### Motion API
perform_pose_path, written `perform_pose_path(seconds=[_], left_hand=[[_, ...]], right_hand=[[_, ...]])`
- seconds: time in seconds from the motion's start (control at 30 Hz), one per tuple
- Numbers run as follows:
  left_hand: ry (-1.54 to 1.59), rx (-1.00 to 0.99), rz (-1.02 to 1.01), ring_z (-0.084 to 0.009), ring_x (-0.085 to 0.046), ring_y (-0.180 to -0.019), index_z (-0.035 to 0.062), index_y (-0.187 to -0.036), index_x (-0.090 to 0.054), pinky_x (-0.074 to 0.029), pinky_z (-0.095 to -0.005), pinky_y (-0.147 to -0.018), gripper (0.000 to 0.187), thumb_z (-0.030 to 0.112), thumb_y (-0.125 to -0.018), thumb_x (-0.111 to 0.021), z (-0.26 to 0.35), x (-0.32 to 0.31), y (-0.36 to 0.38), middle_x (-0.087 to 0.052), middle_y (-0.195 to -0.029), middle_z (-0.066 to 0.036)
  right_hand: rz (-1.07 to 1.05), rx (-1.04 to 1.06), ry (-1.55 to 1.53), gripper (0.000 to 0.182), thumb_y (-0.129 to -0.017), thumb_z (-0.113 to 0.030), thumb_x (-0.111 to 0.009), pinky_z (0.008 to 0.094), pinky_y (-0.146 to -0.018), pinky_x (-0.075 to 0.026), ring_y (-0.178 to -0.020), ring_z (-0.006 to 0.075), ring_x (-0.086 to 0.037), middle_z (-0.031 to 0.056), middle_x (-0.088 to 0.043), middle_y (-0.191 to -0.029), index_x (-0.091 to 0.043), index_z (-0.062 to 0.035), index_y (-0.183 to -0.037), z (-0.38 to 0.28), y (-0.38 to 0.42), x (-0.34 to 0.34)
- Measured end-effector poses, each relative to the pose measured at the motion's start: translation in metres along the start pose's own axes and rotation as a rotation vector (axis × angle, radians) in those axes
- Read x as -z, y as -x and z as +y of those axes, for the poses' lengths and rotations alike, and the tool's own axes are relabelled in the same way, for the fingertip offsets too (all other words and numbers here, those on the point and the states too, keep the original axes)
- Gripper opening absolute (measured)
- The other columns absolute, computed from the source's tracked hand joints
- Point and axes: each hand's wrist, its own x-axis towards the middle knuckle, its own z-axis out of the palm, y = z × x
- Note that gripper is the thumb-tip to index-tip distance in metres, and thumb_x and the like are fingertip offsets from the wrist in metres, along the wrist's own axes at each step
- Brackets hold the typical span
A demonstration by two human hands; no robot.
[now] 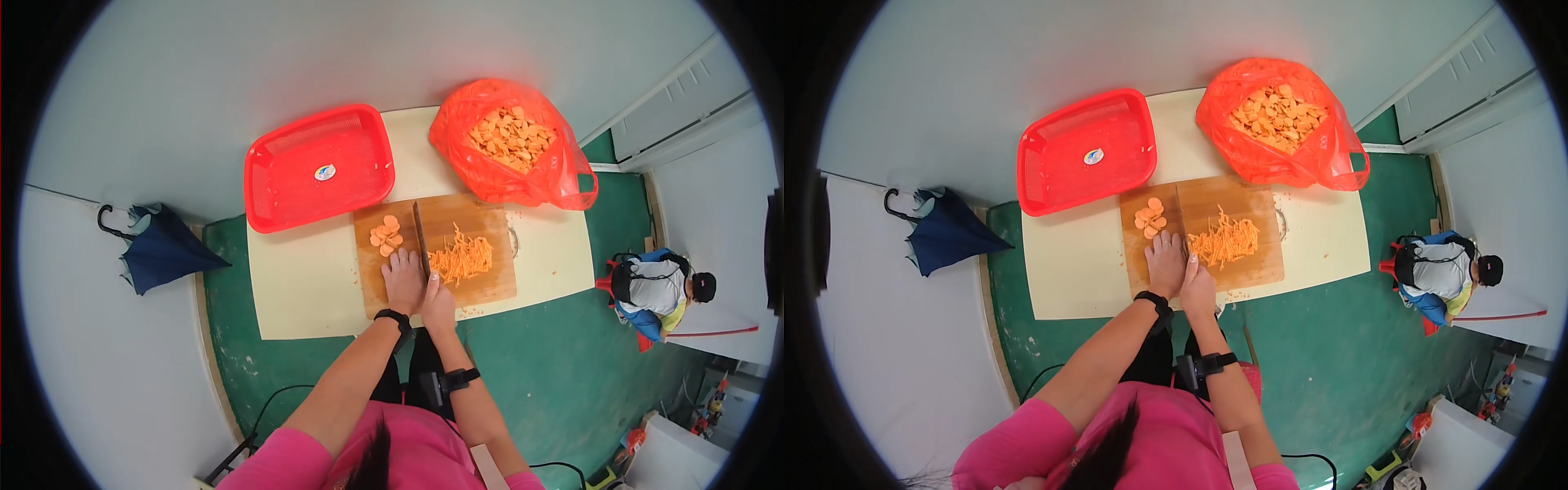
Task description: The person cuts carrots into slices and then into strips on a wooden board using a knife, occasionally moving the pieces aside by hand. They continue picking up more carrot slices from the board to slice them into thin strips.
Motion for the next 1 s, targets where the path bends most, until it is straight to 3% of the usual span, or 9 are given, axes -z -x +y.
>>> perform_pose_path(seconds=[0.13,0.23,0.27,0.53,0.63,1.0], left_hand=[[0.016,0.015,-0.006,-0.0311,-0.052,-0.110,0.0074,-0.104,-0.056,-0.038,-0.0455,-0.085,0.021,0.022,-0.090,-0.058,-0.001,-0.002,0.000,-0.057,-0.123,-0.016],[0.029,0.007,0.043,-0.0315,-0.052,-0.110,0.0076,-0.103,-0.056,-0.037,-0.0456,-0.085,0.018,0.019,-0.090,-0.057,-0.004,-0.008,-0.001,-0.058,-0.120,-0.016],[0.024,-0.005,0.068,-0.0314,-0.052,-0.109,0.0077,-0.103,-0.056,-0.037,-0.0456,-0.084,0.017,0.019,-0.090,-0.056,-0.004,-0.011,0.001,-0.058,-0.119,-0.016],[0.034,0.029,0.001,-0.0301,-0.051,-0.108,0.0086,-0.104,-0.056,-0.037,-0.0449,-0.084,0.019,0.019,-0.088,-0.057,-0.002,-0.007,-0.002,-0.056,-0.115,-0.013],[0.032,0.028,-0.016,-0.0292,-0.050,-0.108,0.0092,-0.105,-0.056,-0.037,-0.0440,-0.083,0.022,0.019,-0.086,-0.059,-0.002,-0.003,-0.002,-0.055,-0.115,-0.012],[0.007,-0.023,0.068,-0.0265,-0.050,-0.104,0.0107,-0.103,-0.056,-0.036,-0.0417,-0.081,0.027,0.026,-0.082,-0.063,-0.008,-0.005,0.000,-0.053,-0.106,-0.008]], right_hand=[[-0.052,-0.018,-0.058,0.069,-0.106,-0.047,-0.032,0.0528,-0.071,-0.047,-0.075,0.0496,-0.062,0.0319,-0.062,-0.074,-0.064,0.0098,-0.083,0.013,0.002,0.011],[-0.063,-0.077,-0.108,0.068,-0.107,-0.045,-0.032,0.0485,-0.063,-0.044,-0.060,0.0377,-0.055,0.0232,-0.054,-0.061,-0.059,0.0090,-0.075,0.008,0.011,0.016],[-0.069,-0.079,-0.104,0.068,-0.107,-0.045,-0.032,0.0485,-0.063,-0.044,-0.060,0.0377,-0.055,0.0232,-0.054,-0.061,-0.059,0.0090,-0.075,0.008,0.013,0.016],[-0.052,-0.041,-0.026,0.064,-0.107,-0.042,-0.034,0.0559,-0.071,-0.044,-0.081,0.0545,-0.059,0.0363,-0.061,-0.079,-0.064,0.0107,-0.085,0.005,0.019,0.013],[0.012,0.032,0.018,0.064,-0.107,-0.043,-0.033,0.0566,-0.072,-0.046,-0.082,0.0540,-0.060,0.0365,-0.061,-0.080,-0.064,0.0109,-0.089,-0.004,0.027,0.009],[-0.018,-0.009,0.070,0.062,-0.107,-0.042,-0.033,0.0572,-0.073,-0.047,-0.082,0.0537,-0.062,0.0356,-0.063,-0.081,-0.064,0.0105,-0.092,-0.011,0.022,-0.008]])
